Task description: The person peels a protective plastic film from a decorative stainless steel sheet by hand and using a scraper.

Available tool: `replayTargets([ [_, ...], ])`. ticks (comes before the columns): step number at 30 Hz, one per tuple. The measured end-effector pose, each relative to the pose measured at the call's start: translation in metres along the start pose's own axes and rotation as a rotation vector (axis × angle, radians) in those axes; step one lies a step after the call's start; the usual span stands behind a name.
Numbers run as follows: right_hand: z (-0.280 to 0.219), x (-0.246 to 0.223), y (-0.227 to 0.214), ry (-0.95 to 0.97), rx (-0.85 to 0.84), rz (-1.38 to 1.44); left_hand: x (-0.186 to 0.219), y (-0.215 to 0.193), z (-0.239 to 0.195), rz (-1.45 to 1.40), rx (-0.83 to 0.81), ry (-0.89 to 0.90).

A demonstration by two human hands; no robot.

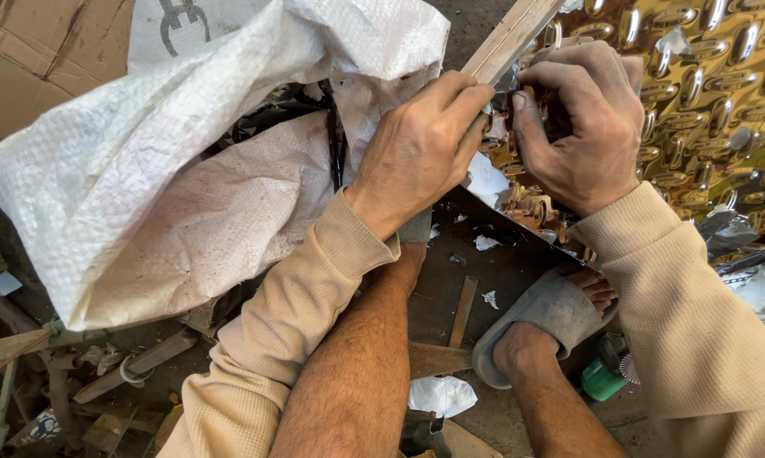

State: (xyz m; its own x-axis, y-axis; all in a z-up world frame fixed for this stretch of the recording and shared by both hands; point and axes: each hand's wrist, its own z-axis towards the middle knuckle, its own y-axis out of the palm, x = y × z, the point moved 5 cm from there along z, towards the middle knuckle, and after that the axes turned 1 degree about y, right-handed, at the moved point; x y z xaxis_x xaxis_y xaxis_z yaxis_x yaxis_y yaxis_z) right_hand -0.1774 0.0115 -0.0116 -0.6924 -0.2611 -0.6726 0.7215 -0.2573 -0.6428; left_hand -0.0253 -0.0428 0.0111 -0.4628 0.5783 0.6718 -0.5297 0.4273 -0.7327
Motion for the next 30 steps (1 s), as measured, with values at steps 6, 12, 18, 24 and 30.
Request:
replayTargets([
  [6, -0.0012, 0.0004, 0.0021, 0.003, 0.004, 0.012, 0.0013, 0.0052, 0.0002, 0.127, 0.087, 0.082],
  [12, -0.0047, 0.0021, 0.0012, -0.017, 0.016, -0.021, 0.0039, 0.0033, 0.0041, 0.103, 0.013, 0.116],
  [18, -0.0031, -0.0004, 0.0002, -0.009, 0.004, -0.013, -0.0016, 0.0107, 0.0022, 0.139, 0.040, 0.125],
  [24, -0.0039, 0.0001, 0.0001, -0.013, 0.003, -0.028, -0.0008, 0.0077, 0.0038, 0.092, -0.008, 0.148],
  [30, -0.0018, -0.0009, 0.0003, -0.005, -0.011, -0.024, -0.0004, 0.0068, 0.0032, 0.129, 0.057, 0.156],
])
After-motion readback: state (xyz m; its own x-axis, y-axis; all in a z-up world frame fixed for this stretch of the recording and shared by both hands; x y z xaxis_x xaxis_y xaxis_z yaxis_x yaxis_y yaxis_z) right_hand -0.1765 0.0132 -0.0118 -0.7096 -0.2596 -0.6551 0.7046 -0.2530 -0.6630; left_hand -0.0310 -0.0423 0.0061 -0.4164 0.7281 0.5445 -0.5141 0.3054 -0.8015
